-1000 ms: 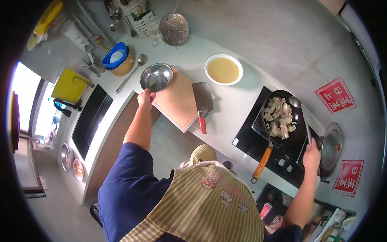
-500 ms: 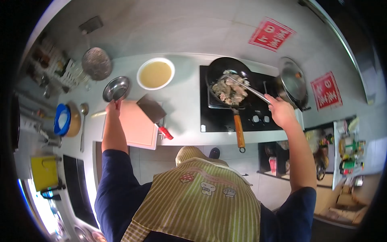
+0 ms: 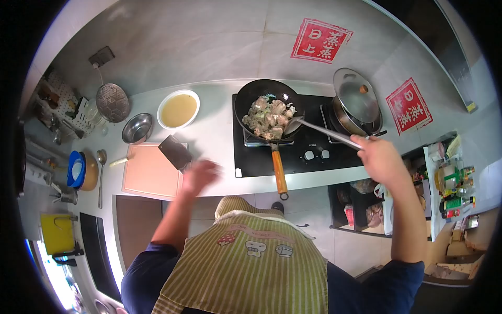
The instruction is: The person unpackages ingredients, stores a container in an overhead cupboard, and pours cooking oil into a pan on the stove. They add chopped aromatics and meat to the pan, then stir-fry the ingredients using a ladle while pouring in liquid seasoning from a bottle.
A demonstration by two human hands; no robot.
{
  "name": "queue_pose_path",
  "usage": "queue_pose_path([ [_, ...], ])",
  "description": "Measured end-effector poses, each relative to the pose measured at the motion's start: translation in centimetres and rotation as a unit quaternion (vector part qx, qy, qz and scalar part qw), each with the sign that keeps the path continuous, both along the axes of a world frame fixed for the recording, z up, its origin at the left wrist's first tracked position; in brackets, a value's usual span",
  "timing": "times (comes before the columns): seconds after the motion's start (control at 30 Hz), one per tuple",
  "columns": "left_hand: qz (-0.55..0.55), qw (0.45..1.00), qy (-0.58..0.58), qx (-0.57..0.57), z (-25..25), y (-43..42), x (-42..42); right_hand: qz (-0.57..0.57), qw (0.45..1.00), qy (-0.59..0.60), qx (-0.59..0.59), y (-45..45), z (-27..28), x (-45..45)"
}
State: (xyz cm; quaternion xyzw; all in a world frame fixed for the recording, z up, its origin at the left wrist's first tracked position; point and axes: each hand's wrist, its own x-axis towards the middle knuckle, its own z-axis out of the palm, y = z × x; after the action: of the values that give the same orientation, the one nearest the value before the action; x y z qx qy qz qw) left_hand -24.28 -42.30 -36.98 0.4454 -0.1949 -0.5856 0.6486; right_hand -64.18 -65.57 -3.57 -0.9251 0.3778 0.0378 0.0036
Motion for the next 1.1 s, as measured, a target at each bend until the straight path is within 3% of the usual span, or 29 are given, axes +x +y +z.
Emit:
queue_pose_path([
  [0.03, -0.107, 0.991, 0.076, 0.029, 3.5, -1.8, -5.9, 0.004, 1.000, 0.010, 0.029, -0.2, -1.0, -0.1],
  [0.07, -0.156, 0.975, 0.124, 0.103, 2.9, -4.7, -10.5, 0.008, 0.999, -0.013, 0.052, -1.1, -3.2, -0.8],
  [0.1, -0.165, 0.963, 0.149, 0.152, 3.6, -6.9, -14.6, 0.013, 0.997, -0.035, 0.074, -2.1, -5.8, -1.3],
  [0.13, -0.179, 0.957, 0.193, 0.122, 4.4, -8.6, -17.0, 0.008, 0.998, -0.020, 0.065, -2.7, -8.1, -1.6],
  [0.2, -0.110, 0.958, 0.228, 0.137, 1.9, -11.0, -20.4, 0.010, 0.998, -0.017, 0.051, -3.5, -12.5, -1.6],
  [0.4, 0.059, 0.965, 0.180, 0.183, 3.5, -11.8, -23.2, 0.036, 0.996, -0.073, 0.046, -5.6, -19.1, 1.3],
  [0.57, 0.070, 0.969, 0.163, 0.173, 4.1, -12.2, -22.6, 0.105, 0.987, -0.100, 0.070, -7.8, -16.7, -2.0],
  [0.63, 0.056, 0.951, 0.237, 0.190, 3.9, -12.7, -21.6, 0.118, 0.987, -0.085, 0.071, -8.2, -13.5, -3.4],
  [0.8, 0.016, 0.984, 0.015, 0.179, 6.0, -7.9, -23.1, 0.114, 0.976, -0.087, 0.163, -6.6, -7.1, -7.3],
  [0.83, 0.040, 0.977, 0.077, 0.196, 7.2, -7.1, -24.0, 0.107, 0.969, -0.105, 0.194, -6.3, -7.4, -7.1],
  [0.93, 0.016, 0.987, 0.028, 0.160, 7.3, -9.2, -21.8, 0.073, 0.946, -0.173, 0.265, -5.8, -9.5, -5.4],
  [0.97, -0.004, 0.989, 0.035, 0.141, 6.7, -10.8, -20.1, 0.021, 0.953, -0.146, 0.264, -5.1, -8.7, -3.9],
  [1.1, 0.030, 0.994, 0.030, 0.104, 6.8, -13.0, -20.0, 0.103, 0.974, -0.189, 0.067, -7.1, -15.4, -0.7],
])
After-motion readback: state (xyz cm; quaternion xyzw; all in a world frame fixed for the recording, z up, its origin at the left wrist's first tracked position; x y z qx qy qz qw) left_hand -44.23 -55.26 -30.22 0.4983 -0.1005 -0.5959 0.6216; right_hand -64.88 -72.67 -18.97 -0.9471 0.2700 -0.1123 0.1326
